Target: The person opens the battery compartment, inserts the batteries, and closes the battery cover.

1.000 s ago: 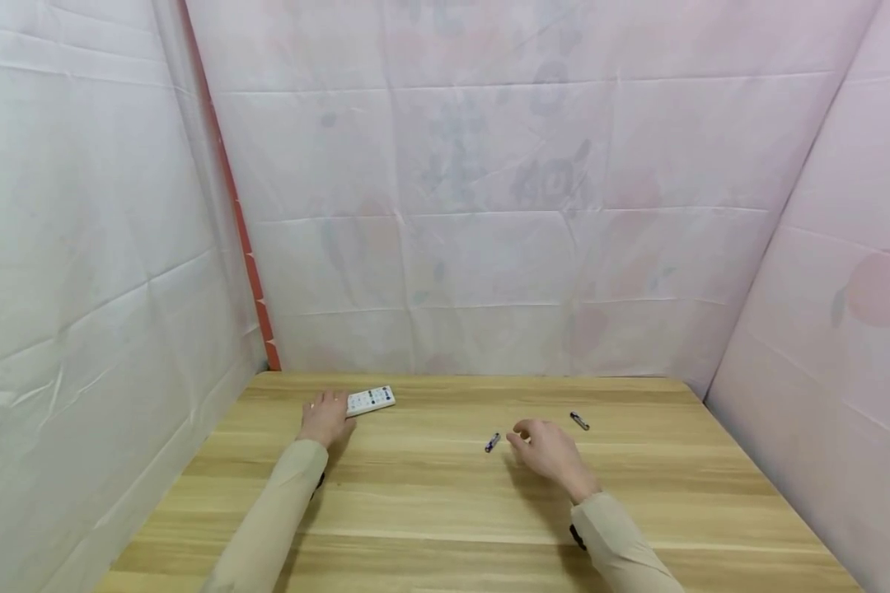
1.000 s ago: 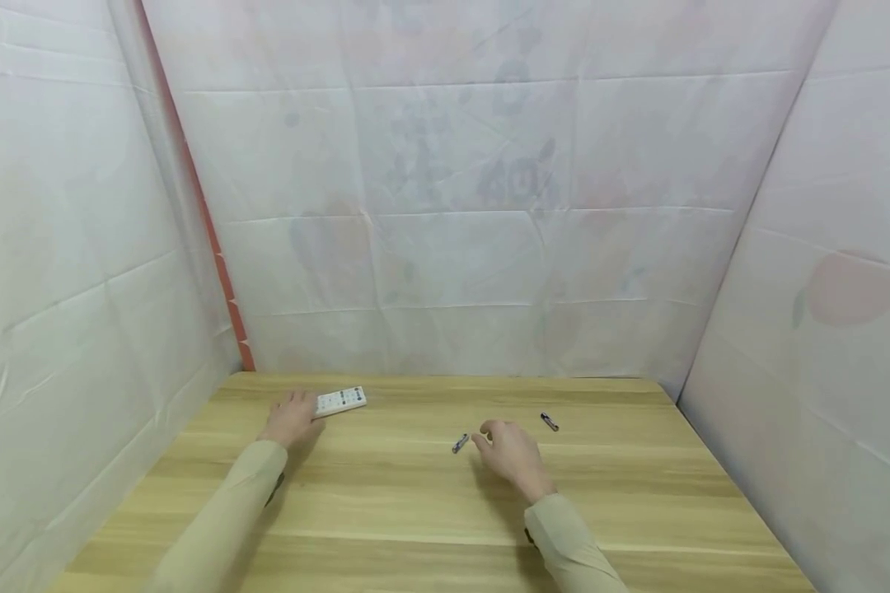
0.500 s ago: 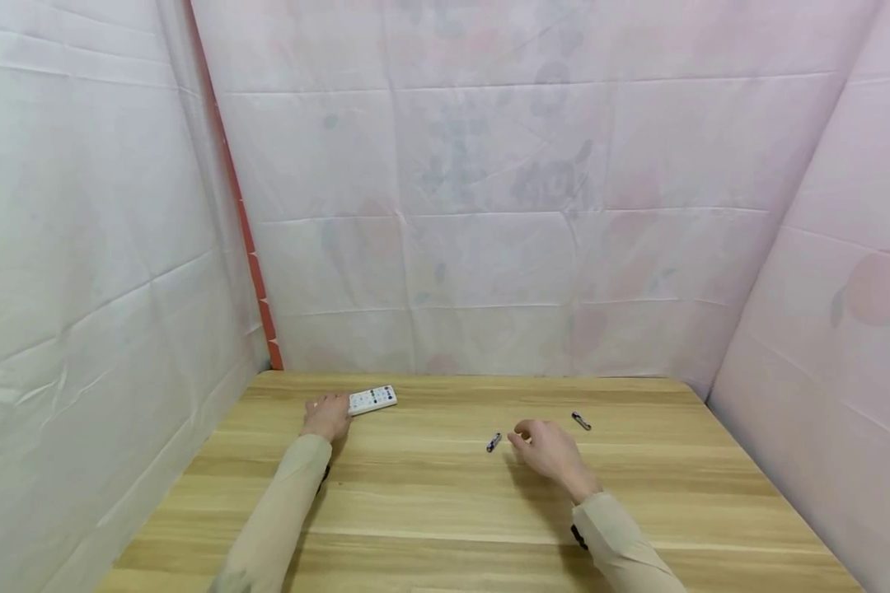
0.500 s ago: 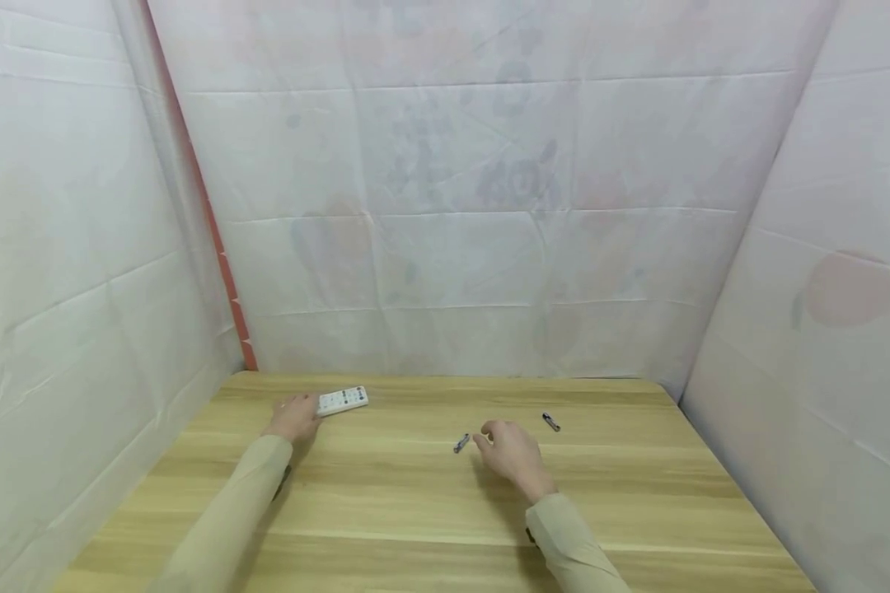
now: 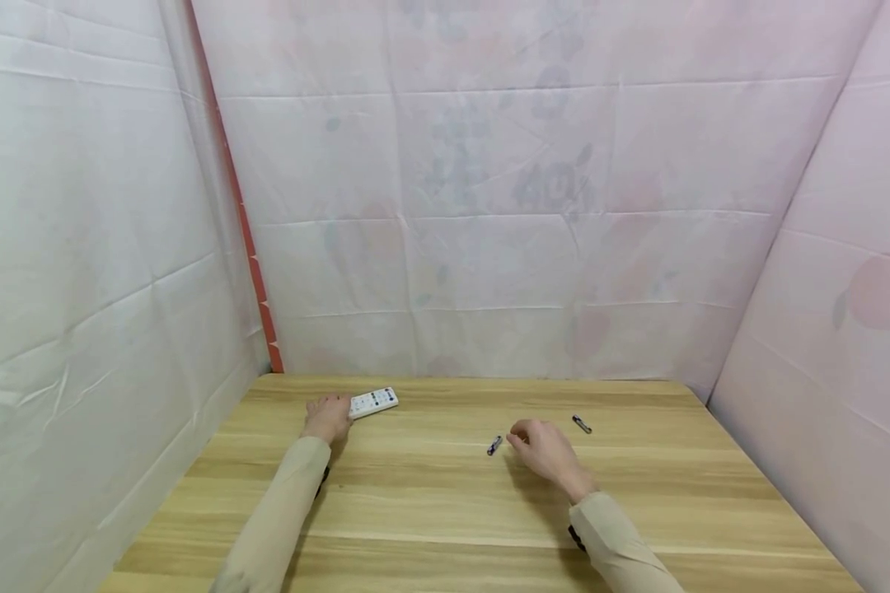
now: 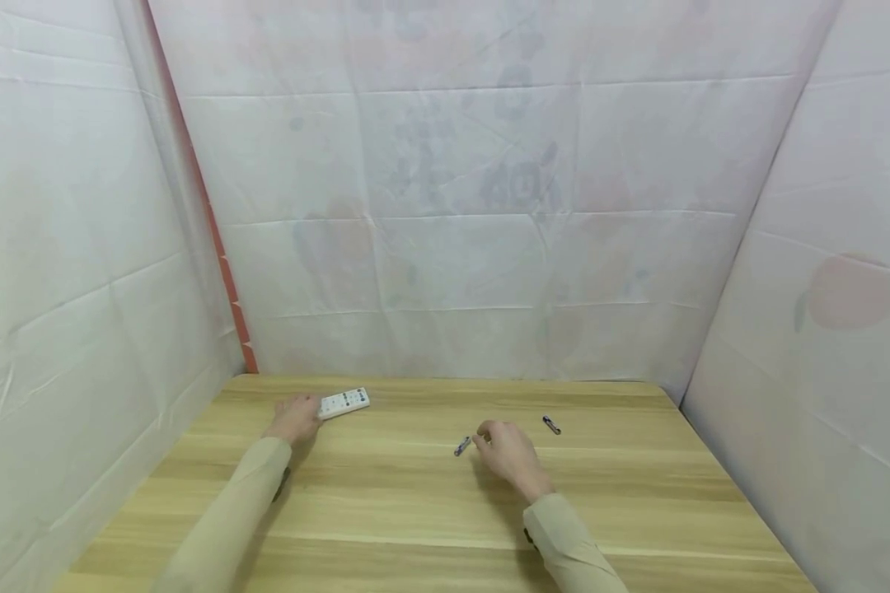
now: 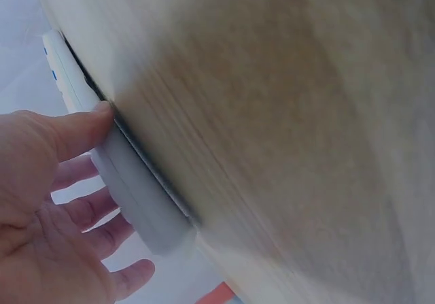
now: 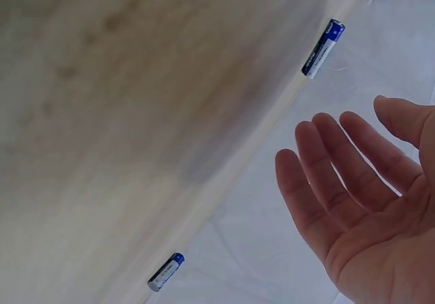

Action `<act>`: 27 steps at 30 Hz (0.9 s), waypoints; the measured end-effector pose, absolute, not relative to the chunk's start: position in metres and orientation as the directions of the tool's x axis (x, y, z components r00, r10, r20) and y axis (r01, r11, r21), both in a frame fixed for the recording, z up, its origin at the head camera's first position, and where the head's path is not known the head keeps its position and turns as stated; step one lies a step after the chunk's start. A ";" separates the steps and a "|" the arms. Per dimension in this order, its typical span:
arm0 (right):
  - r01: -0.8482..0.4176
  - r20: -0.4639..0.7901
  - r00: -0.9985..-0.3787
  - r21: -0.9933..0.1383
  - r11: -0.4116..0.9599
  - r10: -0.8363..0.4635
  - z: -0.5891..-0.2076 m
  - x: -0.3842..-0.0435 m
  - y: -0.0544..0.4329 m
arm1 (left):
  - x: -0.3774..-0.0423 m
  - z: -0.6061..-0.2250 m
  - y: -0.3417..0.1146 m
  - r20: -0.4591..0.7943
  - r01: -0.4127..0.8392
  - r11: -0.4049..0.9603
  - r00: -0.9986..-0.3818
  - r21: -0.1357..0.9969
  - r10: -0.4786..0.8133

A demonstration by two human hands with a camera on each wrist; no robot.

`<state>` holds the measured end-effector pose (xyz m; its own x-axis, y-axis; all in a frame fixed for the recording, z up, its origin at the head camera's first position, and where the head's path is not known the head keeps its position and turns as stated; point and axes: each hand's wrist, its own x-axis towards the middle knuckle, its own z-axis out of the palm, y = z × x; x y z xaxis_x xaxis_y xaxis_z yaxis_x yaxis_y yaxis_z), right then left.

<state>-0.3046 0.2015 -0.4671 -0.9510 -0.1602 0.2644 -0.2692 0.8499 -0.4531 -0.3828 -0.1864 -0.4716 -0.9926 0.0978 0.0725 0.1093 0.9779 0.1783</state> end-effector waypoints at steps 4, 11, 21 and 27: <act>-0.261 0.255 -0.955 -0.467 0.845 -0.153 -0.467 -0.307 0.200 | -0.381 -0.472 -0.186 0.074 0.112 0.972 -0.992 0.206 0.098; -0.270 0.267 -0.951 -0.460 0.846 -0.158 -0.465 -0.311 0.198 | -0.379 -0.470 -0.180 0.142 0.175 0.953 -0.980 0.246 0.143; -0.256 0.254 -0.955 -0.453 0.854 -0.152 -0.463 -0.311 0.198 | -0.377 -0.466 -0.169 0.232 0.325 0.837 -0.942 0.441 0.243; -0.277 0.276 -0.947 -0.441 0.853 -0.165 -0.462 -0.312 0.198 | -0.377 -0.464 -0.161 0.204 0.274 0.754 -0.961 0.597 0.188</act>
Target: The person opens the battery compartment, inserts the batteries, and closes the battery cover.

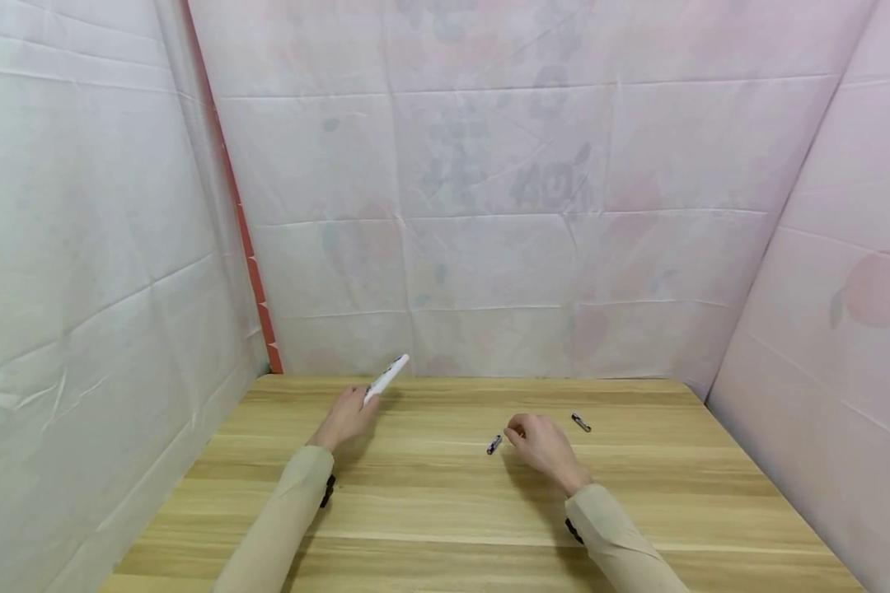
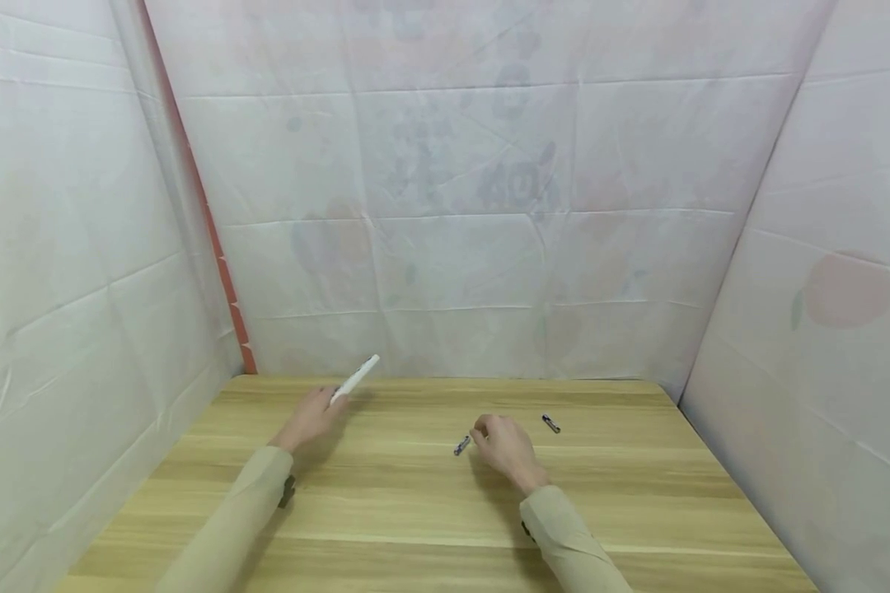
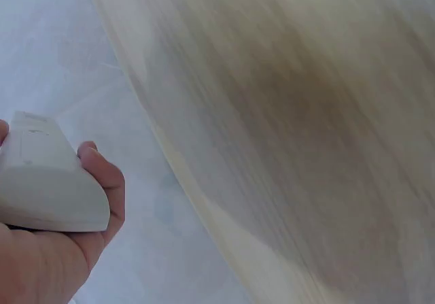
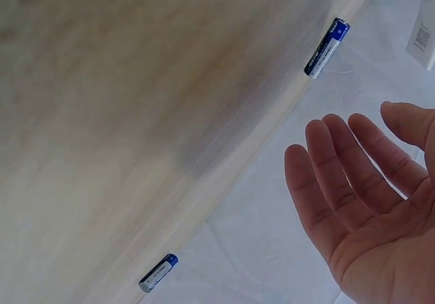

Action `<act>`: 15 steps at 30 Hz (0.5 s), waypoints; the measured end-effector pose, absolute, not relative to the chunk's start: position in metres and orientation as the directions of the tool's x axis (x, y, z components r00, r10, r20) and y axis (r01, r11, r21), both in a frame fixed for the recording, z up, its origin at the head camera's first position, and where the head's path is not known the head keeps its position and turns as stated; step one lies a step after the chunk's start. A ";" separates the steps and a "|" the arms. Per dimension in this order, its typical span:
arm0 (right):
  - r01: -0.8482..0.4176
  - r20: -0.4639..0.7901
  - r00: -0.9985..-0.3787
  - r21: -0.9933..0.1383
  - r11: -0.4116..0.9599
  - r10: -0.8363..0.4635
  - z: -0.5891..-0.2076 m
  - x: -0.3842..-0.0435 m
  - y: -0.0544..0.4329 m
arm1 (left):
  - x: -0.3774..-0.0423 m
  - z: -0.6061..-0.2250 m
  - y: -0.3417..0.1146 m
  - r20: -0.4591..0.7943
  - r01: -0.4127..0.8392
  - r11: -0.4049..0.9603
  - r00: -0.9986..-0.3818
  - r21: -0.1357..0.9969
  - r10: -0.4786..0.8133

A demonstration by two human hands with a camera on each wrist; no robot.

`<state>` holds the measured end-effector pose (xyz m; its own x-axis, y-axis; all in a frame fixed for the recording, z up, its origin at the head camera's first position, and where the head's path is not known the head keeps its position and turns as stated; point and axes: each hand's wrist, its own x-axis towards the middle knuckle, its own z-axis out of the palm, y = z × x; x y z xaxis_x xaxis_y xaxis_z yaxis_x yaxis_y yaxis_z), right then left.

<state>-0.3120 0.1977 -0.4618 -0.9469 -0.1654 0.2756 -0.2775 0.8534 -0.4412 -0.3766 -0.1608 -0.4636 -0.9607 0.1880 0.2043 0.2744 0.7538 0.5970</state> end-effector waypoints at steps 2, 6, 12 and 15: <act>-0.277 0.275 -0.947 -0.440 0.854 -0.166 -0.461 -0.312 0.197 | -0.377 -0.463 -0.158 0.222 0.292 0.748 -0.955 0.596 0.197; -0.266 0.266 -0.951 -0.440 0.857 -0.159 -0.460 -0.313 0.197 | -0.377 -0.462 -0.151 0.276 0.359 0.734 -0.931 0.577 0.238; -0.266 0.260 -0.952 -0.442 0.857 -0.162 -0.459 -0.313 0.195 | -0.375 -0.461 -0.143 0.237 0.364 0.619 -0.930 0.696 0.281; -0.262 0.251 -0.954 -0.440 0.859 -0.163 -0.459 -0.314 0.195 | -0.370 -0.460 -0.138 0.150 0.286 0.541 -0.948 0.791 0.281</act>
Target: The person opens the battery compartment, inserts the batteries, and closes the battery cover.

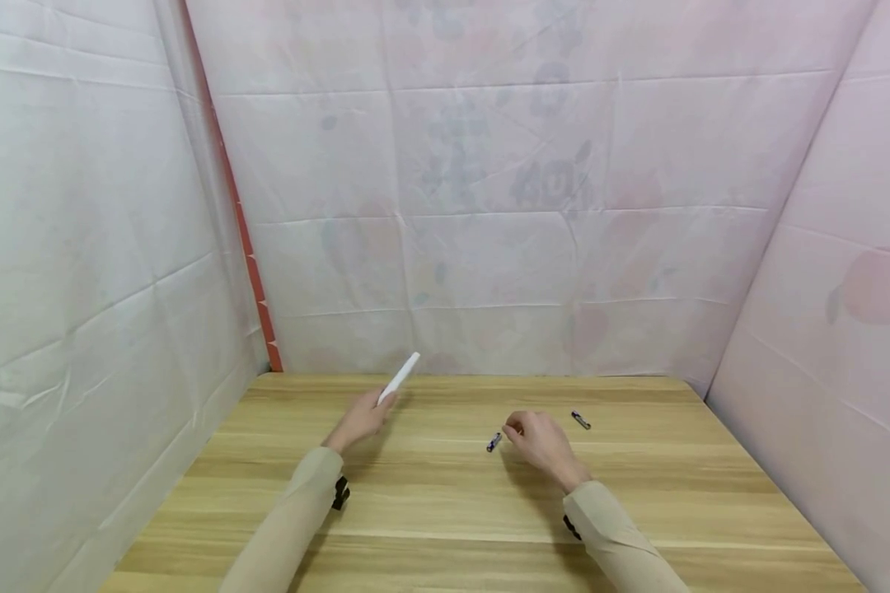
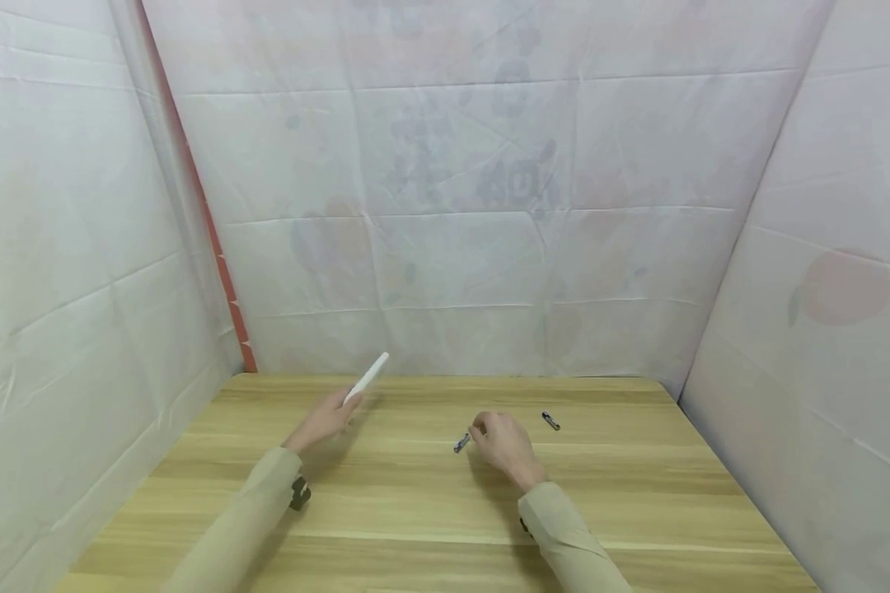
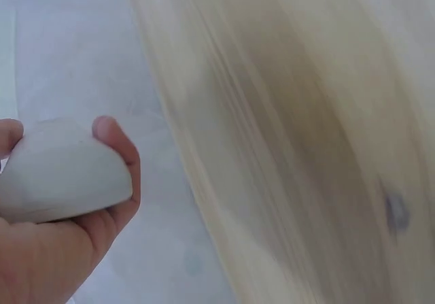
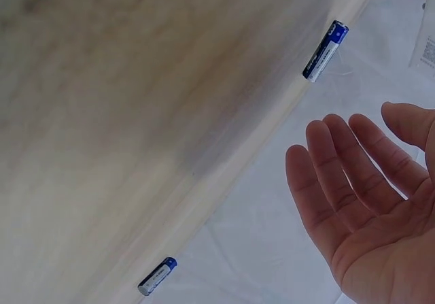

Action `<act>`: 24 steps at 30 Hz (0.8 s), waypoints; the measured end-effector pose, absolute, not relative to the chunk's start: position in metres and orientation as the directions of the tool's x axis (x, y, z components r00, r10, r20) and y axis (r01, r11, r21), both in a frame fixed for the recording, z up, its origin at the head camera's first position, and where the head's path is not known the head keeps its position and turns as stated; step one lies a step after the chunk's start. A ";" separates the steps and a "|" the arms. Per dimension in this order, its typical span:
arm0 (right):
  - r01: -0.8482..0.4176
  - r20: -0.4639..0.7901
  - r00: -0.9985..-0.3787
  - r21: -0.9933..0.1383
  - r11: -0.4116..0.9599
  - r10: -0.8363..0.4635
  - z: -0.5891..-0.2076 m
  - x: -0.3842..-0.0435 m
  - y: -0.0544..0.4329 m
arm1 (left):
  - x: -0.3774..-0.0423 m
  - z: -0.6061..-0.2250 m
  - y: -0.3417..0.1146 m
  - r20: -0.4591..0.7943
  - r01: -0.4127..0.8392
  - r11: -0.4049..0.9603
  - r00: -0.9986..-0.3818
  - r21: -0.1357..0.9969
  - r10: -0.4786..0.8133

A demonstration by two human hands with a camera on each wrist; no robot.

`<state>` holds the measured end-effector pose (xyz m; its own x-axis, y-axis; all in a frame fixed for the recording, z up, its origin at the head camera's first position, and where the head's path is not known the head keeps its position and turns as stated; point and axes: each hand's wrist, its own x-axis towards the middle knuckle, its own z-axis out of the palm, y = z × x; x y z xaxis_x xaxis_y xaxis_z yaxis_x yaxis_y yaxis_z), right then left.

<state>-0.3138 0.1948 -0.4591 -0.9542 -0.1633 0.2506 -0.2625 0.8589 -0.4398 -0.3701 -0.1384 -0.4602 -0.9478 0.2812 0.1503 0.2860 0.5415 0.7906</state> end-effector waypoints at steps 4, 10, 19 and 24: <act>-0.263 0.249 -0.954 -0.435 0.861 -0.165 -0.459 -0.315 0.194 | -0.363 -0.456 -0.131 0.076 0.201 0.475 -0.960 0.857 0.270; -0.271 0.263 -0.950 -0.425 0.864 -0.169 -0.459 -0.315 0.193 | -0.361 -0.453 -0.117 0.032 0.143 0.361 -0.955 0.921 0.295; -0.277 0.274 -0.947 -0.424 0.862 -0.169 -0.461 -0.315 0.190 | -0.357 -0.452 -0.102 -0.045 0.047 0.265 -0.943 0.963 0.330; -0.279 0.267 -0.947 -0.423 0.862 -0.176 -0.461 -0.316 0.188 | -0.355 -0.455 -0.094 -0.019 0.051 0.216 -0.951 0.975 0.308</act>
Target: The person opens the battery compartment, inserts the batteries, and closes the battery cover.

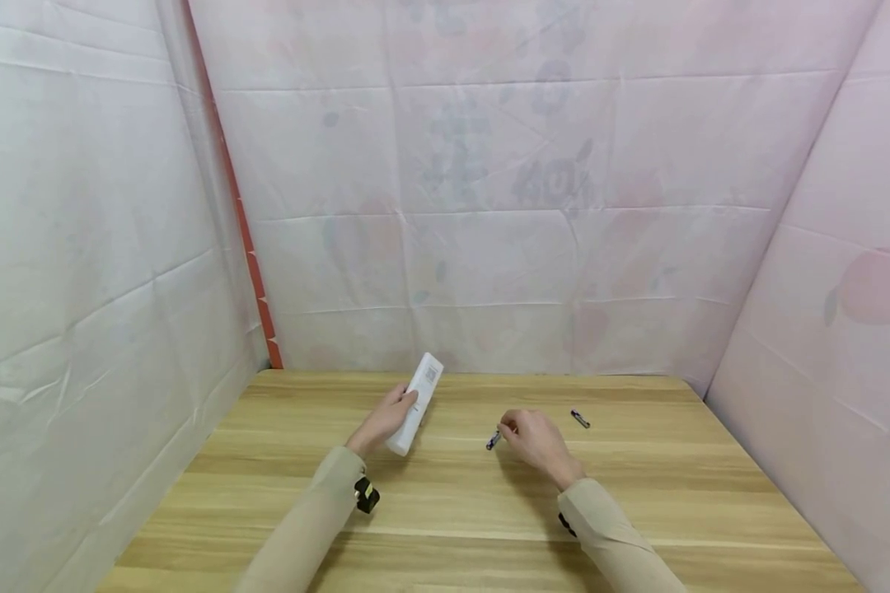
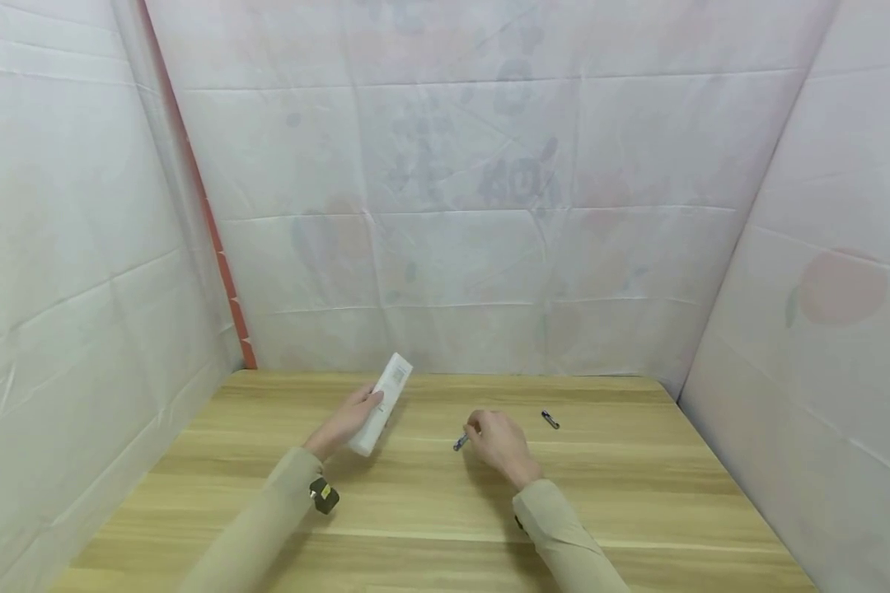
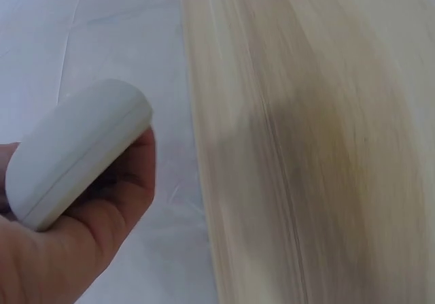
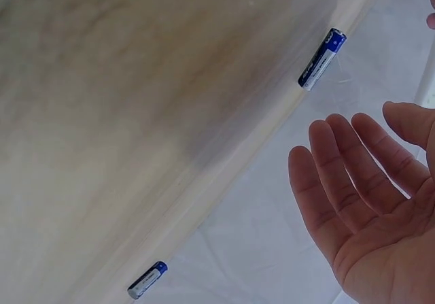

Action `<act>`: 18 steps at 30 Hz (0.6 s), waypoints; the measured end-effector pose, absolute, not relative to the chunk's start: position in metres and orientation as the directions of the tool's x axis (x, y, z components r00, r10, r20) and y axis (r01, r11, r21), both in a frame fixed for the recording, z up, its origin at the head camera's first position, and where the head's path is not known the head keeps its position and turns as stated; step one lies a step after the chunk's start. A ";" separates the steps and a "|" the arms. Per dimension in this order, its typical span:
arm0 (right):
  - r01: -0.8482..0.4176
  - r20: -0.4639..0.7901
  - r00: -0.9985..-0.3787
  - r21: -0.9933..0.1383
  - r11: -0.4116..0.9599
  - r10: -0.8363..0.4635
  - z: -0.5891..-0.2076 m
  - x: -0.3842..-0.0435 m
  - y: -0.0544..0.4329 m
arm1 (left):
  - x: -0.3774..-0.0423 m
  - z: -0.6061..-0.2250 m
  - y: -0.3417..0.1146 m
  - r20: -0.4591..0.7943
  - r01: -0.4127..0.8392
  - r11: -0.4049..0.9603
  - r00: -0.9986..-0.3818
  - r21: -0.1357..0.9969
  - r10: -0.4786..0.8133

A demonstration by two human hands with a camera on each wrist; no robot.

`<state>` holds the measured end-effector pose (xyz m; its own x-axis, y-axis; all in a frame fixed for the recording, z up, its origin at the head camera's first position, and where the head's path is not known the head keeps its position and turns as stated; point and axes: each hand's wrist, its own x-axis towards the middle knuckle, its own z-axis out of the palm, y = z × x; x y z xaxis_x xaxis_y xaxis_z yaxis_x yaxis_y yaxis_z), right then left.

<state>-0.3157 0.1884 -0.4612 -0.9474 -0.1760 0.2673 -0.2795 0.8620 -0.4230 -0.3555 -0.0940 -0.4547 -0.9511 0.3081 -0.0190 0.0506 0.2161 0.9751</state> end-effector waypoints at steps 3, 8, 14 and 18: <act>-0.283 0.269 -0.946 -0.422 0.862 -0.179 -0.463 -0.316 0.188 | -0.354 -0.456 -0.089 0.005 0.064 0.197 -0.958 0.978 0.287; -0.292 0.274 -0.943 -0.413 0.863 -0.188 -0.464 -0.314 0.187 | -0.353 -0.456 -0.084 0.026 0.066 0.145 -0.964 0.987 0.263; -0.291 0.274 -0.943 -0.413 0.863 -0.187 -0.463 -0.311 0.184 | -0.351 -0.455 -0.080 0.031 0.055 0.102 -0.973 0.993 0.227; -0.295 0.270 -0.943 -0.407 0.865 -0.194 -0.464 -0.309 0.181 | -0.351 -0.455 -0.080 0.037 0.054 0.079 -0.979 0.995 0.201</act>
